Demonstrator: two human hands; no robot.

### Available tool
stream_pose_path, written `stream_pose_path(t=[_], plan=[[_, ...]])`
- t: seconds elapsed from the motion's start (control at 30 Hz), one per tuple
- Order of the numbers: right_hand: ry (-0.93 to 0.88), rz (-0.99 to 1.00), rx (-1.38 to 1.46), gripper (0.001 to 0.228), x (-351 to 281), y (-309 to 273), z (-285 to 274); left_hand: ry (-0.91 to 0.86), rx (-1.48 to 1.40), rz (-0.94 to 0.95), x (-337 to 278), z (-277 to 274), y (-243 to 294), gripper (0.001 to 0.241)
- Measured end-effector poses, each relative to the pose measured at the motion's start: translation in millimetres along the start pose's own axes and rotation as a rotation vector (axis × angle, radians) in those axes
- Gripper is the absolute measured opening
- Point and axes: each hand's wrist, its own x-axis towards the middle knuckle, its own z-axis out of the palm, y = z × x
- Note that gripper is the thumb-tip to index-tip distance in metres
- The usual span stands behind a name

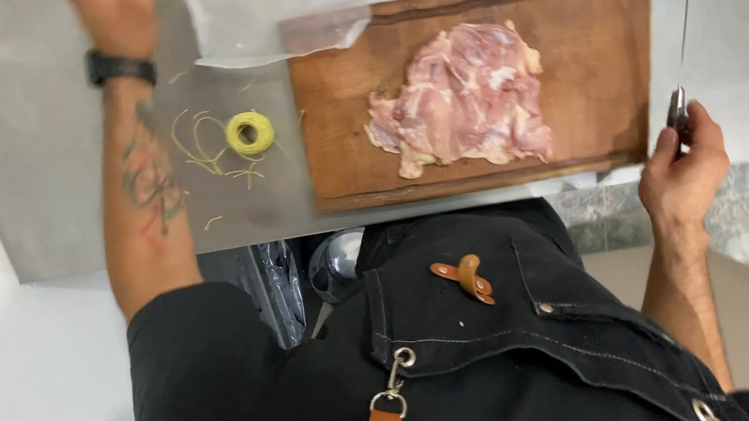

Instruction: Preparing stuffed chicken by placing cheese sticks inside chicken breasts and rolling them up on a cutting board.

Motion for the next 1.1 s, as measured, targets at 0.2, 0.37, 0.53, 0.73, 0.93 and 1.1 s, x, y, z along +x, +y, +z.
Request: stream_pose_path(t=[0.2,0.37,0.53,0.73,0.93,1.1], plan=[[0.029,0.254,0.289,0.048,-4,12,-4,-0.32,-0.091,0.004,-80,97,162,0.034],[-0.093,0.258,0.316,0.033,9,31,-3,-0.637,-0.193,-0.159,-190,283,310,0.036],[-0.243,0.252,0.455,0.031,28,45,-25,-0.776,0.038,-0.242,-233,415,325,0.045],[-0.466,0.065,0.425,0.058,27,57,-44,-0.558,0.298,-0.088,-234,386,354,0.029],[-0.298,-0.282,0.1,0.064,12,52,-22,-0.635,0.4,0.393,-253,388,326,0.027],[-0.42,-0.301,-0.062,0.065,18,47,-19,-0.607,0.305,0.583,-238,388,324,0.012]])
